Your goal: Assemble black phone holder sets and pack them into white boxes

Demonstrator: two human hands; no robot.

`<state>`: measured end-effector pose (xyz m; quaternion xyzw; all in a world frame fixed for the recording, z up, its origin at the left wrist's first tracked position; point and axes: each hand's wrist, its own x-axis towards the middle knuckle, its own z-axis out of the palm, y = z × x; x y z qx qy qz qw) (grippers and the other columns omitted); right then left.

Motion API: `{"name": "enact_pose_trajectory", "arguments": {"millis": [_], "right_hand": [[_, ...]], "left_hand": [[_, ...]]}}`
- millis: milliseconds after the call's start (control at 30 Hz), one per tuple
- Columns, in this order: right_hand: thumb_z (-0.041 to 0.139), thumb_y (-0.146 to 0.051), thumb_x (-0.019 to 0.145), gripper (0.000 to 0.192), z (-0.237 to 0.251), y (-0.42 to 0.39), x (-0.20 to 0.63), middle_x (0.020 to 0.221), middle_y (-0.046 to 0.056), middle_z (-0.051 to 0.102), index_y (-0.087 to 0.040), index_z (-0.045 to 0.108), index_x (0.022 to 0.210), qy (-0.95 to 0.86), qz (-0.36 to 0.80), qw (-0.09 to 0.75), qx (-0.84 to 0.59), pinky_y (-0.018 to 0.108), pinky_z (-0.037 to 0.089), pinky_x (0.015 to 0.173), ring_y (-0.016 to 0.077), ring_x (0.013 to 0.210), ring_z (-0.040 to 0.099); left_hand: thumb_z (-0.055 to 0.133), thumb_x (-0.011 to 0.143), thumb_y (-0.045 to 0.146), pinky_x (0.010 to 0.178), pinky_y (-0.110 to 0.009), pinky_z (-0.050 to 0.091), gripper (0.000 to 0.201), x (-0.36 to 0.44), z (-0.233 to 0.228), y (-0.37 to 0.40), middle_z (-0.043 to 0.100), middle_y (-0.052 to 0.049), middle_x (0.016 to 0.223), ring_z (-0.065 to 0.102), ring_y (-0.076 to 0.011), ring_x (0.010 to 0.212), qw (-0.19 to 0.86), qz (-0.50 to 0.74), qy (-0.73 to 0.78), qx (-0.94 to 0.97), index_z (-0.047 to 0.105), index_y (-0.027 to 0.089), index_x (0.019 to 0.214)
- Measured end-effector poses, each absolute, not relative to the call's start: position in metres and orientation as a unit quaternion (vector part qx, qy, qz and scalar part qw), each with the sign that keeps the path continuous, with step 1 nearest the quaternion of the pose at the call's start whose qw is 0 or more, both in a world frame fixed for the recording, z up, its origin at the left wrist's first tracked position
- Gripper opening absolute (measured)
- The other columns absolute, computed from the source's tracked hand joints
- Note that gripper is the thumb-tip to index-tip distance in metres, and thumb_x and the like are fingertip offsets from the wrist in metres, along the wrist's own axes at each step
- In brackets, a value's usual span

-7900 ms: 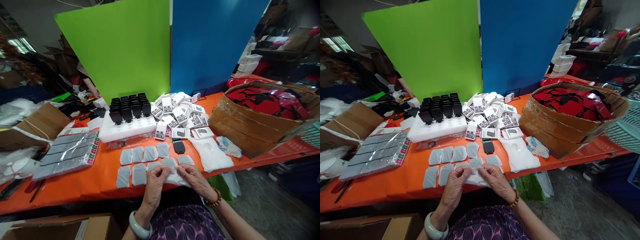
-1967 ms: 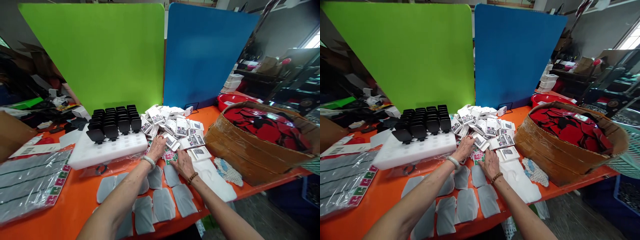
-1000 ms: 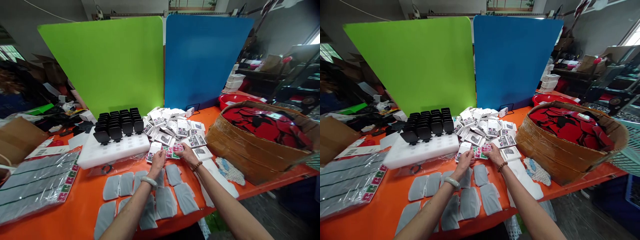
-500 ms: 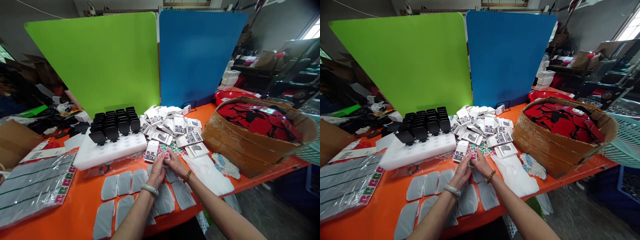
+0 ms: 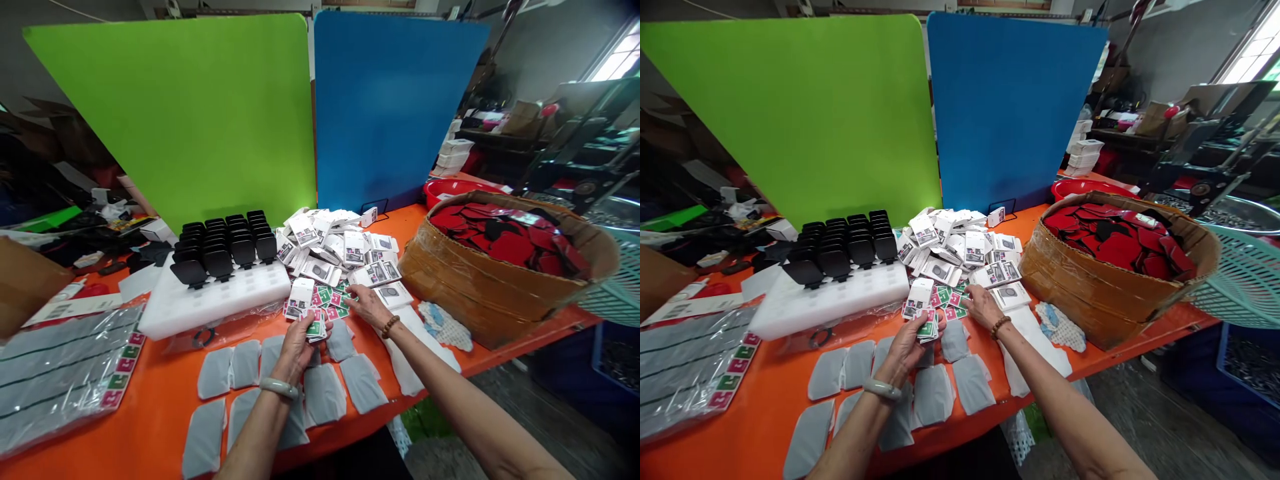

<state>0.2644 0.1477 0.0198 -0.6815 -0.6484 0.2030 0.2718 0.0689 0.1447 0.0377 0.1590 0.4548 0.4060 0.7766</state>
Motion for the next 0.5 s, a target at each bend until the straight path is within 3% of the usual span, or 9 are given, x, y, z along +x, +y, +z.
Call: {"name": "enact_pose_trajectory", "arguments": {"millis": [300, 433, 500], "right_hand": [[0.067, -0.01, 0.07, 0.029, 0.006, 0.161, 0.25, 0.099, 0.01, 0.06, -0.016, 0.058, 0.097, -0.639, 0.196, 0.23, -0.708, 0.029, 0.04, 0.074, 0.0216, 0.087, 0.057], [0.064, -0.015, 0.074, 0.011, 0.014, 0.163, 0.253, 0.081, 0.003, 0.058, -0.018, 0.055, 0.078, -0.629, 0.212, 0.269, -0.698, 0.026, 0.036, 0.068, 0.0171, 0.075, 0.052], [0.058, -0.023, 0.08, 0.015, 0.021, 0.157, 0.257, 0.07, 0.0, 0.053, -0.019, 0.049, 0.068, -0.623, 0.227, 0.299, -0.686, 0.025, 0.034, 0.064, 0.0152, 0.068, 0.048]], "left_hand": [[0.065, 0.077, 0.006, 0.049, -0.025, 0.055, 0.007, 0.061, 0.042, 0.128, 0.067, -0.006, 0.062, 0.066, -0.0173, 0.051, 0.751, 0.437, 0.469, 0.157, 0.06, 0.01, 0.078], [0.066, 0.07, -0.001, 0.052, -0.025, 0.055, 0.014, 0.057, 0.041, 0.125, 0.065, -0.003, 0.059, 0.063, -0.0141, 0.048, 0.744, 0.459, 0.46, 0.16, 0.059, 0.012, 0.07], [0.069, 0.068, 0.001, 0.054, -0.027, 0.056, 0.014, 0.054, 0.042, 0.122, 0.067, -0.004, 0.061, 0.064, -0.0152, 0.051, 0.745, 0.463, 0.453, 0.16, 0.061, 0.011, 0.073]]}}
